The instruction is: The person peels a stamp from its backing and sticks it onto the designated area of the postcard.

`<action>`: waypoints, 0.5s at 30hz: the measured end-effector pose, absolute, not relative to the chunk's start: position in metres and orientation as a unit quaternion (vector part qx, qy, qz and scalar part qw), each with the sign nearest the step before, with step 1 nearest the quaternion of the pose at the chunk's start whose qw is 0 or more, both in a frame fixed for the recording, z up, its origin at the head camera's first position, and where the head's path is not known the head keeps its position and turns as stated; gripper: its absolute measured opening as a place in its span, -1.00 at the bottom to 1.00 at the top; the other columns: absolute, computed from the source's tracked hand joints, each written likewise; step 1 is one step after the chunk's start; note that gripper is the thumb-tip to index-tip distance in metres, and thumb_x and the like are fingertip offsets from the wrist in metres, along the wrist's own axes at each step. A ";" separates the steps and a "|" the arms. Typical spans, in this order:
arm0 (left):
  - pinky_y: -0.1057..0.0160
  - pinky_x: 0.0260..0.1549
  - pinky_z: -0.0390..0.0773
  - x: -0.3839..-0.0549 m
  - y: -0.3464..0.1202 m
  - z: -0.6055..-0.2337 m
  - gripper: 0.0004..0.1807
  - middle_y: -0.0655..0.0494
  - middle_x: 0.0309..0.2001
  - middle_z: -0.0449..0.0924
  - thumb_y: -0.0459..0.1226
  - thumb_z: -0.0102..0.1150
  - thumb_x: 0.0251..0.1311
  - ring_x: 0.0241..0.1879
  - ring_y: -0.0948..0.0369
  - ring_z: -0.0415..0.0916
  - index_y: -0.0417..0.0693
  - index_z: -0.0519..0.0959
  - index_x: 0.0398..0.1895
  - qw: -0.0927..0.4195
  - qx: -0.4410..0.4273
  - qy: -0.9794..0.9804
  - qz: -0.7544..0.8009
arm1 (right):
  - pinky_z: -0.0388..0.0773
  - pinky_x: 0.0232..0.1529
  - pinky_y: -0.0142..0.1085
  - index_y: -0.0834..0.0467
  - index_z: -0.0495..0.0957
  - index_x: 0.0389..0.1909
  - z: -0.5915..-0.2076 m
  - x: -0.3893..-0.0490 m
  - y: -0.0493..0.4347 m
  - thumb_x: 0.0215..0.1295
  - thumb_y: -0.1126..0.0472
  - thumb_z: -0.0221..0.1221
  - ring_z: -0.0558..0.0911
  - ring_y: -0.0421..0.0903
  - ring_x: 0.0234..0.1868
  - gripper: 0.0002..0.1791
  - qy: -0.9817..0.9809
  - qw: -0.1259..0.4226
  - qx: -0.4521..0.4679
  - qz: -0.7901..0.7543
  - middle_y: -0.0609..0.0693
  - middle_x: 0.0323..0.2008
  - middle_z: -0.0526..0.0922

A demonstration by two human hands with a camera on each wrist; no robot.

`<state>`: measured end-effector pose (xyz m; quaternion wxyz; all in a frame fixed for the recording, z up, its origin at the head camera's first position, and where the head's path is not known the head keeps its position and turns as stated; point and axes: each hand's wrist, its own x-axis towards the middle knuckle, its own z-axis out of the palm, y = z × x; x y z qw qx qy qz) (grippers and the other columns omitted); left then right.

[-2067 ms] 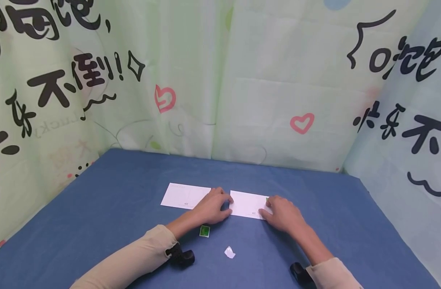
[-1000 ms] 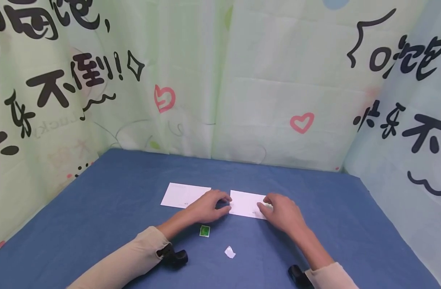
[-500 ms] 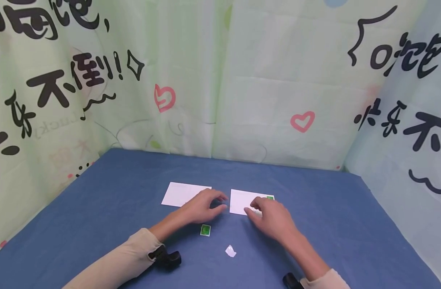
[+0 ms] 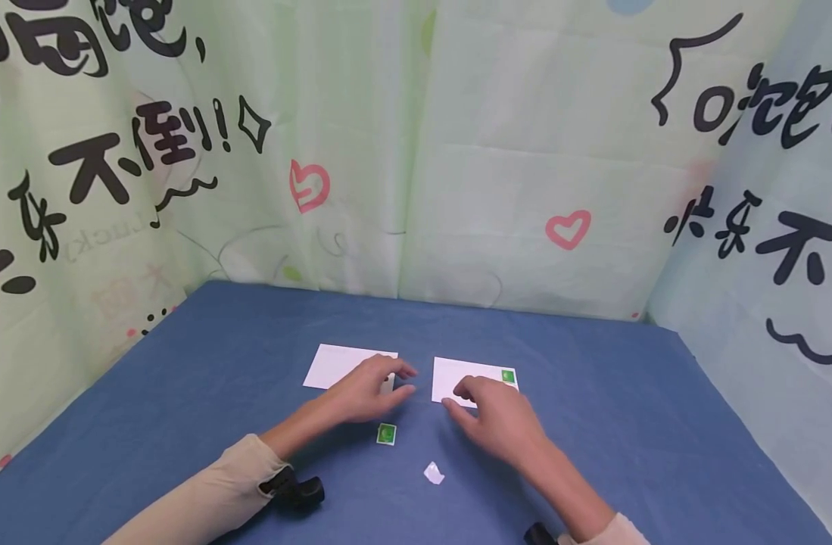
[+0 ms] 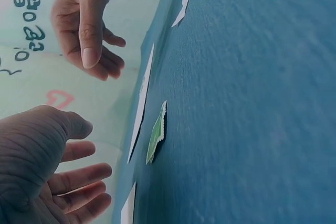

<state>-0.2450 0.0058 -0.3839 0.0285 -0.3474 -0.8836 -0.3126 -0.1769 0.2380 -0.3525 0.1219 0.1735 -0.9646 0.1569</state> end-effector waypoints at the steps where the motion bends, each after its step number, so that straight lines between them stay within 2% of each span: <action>1: 0.03 0.15 0.51 -0.244 0.004 -0.384 -0.69 -0.04 0.02 0.71 -0.19 0.21 0.41 0.10 0.04 0.56 -0.14 0.66 0.11 0.029 -0.347 -0.884 -0.313 | 0.65 -0.13 -0.04 0.07 0.72 -0.23 -0.353 -0.176 0.237 0.31 0.07 0.36 0.74 -0.04 -0.20 -0.85 -0.964 0.121 0.176 0.155 -0.10 -0.27 0.76; 15: -0.01 0.12 0.51 -0.241 -0.022 -0.386 -0.71 -0.11 -0.03 0.71 -0.27 0.22 0.37 0.04 -0.01 0.59 -0.23 0.65 0.06 0.060 -0.370 -0.867 -0.329 | 0.65 -0.11 -0.14 0.01 0.71 -0.24 -0.354 -0.170 0.221 0.30 0.06 0.37 0.73 -0.15 -0.20 -0.88 -0.950 0.142 0.233 0.155 -0.18 -0.28 0.75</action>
